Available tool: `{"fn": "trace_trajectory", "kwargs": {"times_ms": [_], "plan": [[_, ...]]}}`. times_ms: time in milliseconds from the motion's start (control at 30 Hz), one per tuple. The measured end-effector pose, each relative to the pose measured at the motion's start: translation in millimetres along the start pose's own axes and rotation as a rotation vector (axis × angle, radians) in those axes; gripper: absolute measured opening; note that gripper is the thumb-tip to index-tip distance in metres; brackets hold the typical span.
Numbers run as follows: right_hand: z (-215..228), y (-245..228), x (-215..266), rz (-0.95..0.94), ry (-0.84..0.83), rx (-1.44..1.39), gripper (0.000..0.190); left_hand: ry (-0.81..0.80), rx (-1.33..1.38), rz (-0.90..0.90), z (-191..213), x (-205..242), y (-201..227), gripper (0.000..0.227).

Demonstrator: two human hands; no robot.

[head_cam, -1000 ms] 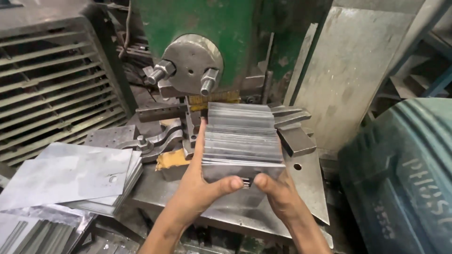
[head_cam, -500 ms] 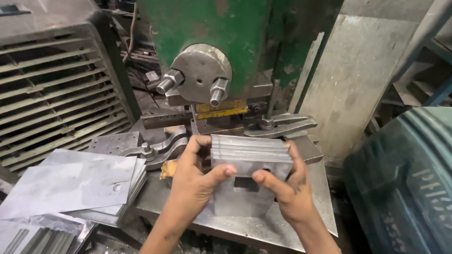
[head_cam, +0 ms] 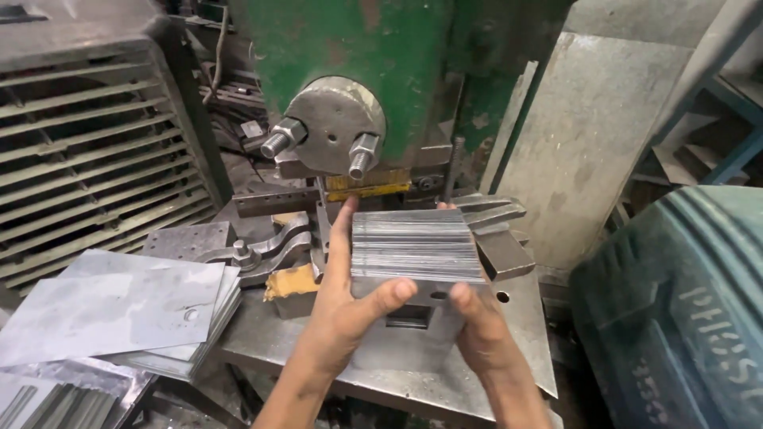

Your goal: The recorder is using a stamping machine to punch a rectangular hole into individual metal sheets from a stack.

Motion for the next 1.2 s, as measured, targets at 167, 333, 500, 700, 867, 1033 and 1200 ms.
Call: {"fn": "trace_trajectory", "kwargs": {"times_ms": [167,333,500,700,867,1033,1200], "plan": [[-1.7,-4.9,1.8,0.046,0.016,0.046,0.127,0.005,0.009,0.027,1.3,3.0,-3.4,0.128],[4.4,-2.9,3.9,0.074,-0.032,0.075,0.13,0.025,0.016,0.024,1.6,6.9,-2.3,0.124],[2.6,-0.4,2.4,0.085,-0.029,0.102,0.127,0.053,-0.039,-0.031,1.2,5.0,-2.2,0.119],[22.0,20.0,-3.4,0.123,0.309,0.272,0.075,0.156,-0.165,-0.054,3.0,1.7,-0.1,0.066],[14.0,9.8,-3.5,0.235,0.329,0.327,0.06,0.223,-0.23,-0.108,3.0,2.6,6.5,0.056],[14.2,9.4,-6.0,0.278,0.328,0.399,0.057,0.277,-0.376,-0.118,7.8,-0.6,8.3,0.06],[20.0,14.1,-15.1,0.192,0.337,0.407,0.055,0.29,-0.428,-0.114,10.0,-10.3,14.5,0.064]]}}
Point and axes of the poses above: each hand's wrist, its own x-axis away from the middle knuckle, its own z-axis out of the back of the hand, y = z × x, the point moved 6 cm from there along -x, towards the middle knuckle, and after that the axes turned 3 degrees about y, right-handed, at the moved point
